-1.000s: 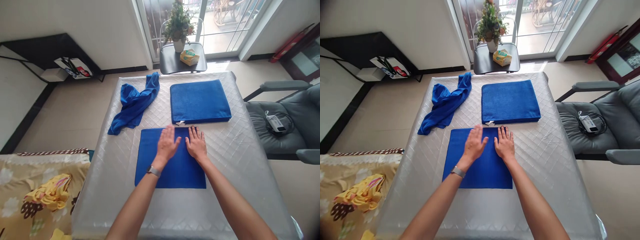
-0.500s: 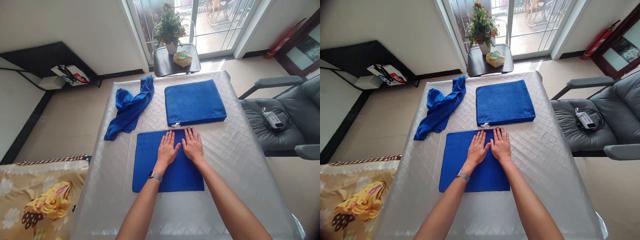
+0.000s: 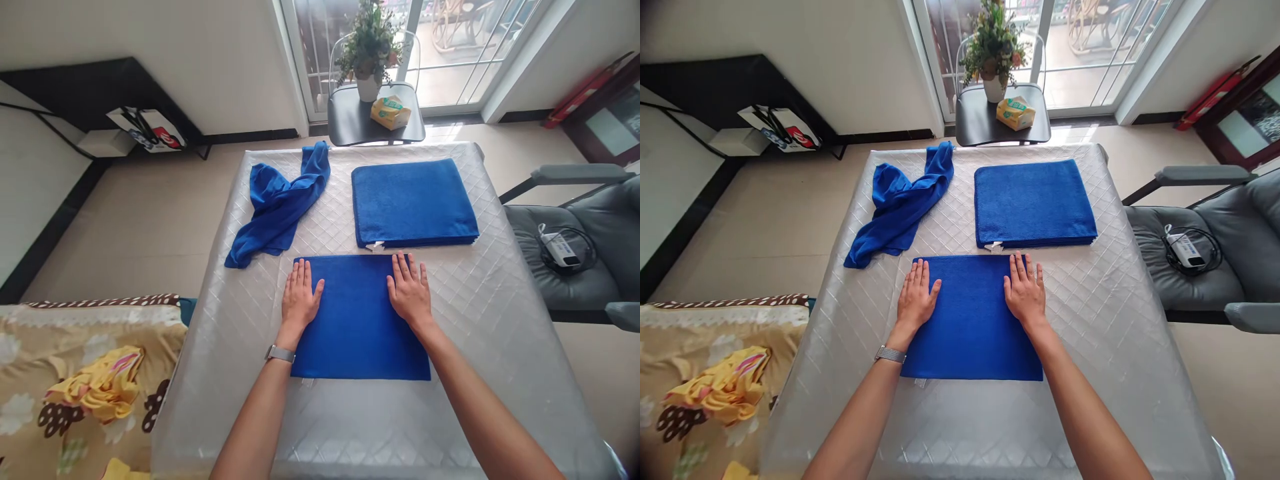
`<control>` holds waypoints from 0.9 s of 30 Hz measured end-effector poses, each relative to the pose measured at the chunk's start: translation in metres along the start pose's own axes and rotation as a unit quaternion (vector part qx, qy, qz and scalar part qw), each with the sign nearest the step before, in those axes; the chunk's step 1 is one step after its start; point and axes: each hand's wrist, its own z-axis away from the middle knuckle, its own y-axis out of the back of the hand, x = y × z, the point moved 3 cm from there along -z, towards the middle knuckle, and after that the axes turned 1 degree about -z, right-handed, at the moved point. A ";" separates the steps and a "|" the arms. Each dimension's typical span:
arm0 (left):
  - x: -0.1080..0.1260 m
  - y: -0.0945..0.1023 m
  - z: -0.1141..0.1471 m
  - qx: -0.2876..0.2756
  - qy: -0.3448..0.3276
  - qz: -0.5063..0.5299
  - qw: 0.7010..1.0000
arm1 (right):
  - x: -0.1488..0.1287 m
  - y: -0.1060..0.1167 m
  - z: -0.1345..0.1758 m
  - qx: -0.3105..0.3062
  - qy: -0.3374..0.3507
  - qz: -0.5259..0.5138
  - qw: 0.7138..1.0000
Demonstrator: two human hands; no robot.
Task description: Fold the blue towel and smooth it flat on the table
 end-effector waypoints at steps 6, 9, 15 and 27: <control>-0.001 -0.001 -0.001 0.008 0.001 0.010 1.000 | -0.009 0.008 0.032 -0.009 -0.004 0.010 1.000; 0.002 0.004 0.000 0.013 0.006 0.011 1.000 | -0.006 0.002 0.043 -0.031 -0.022 0.007 0.999; 0.087 0.013 0.004 0.017 -0.050 0.044 0.998 | -0.003 -0.003 0.044 -0.049 -0.043 0.003 0.998; 0.164 -0.009 -0.009 -0.030 -0.160 0.079 0.983 | -0.002 0.002 0.045 -0.063 -0.040 -0.032 0.997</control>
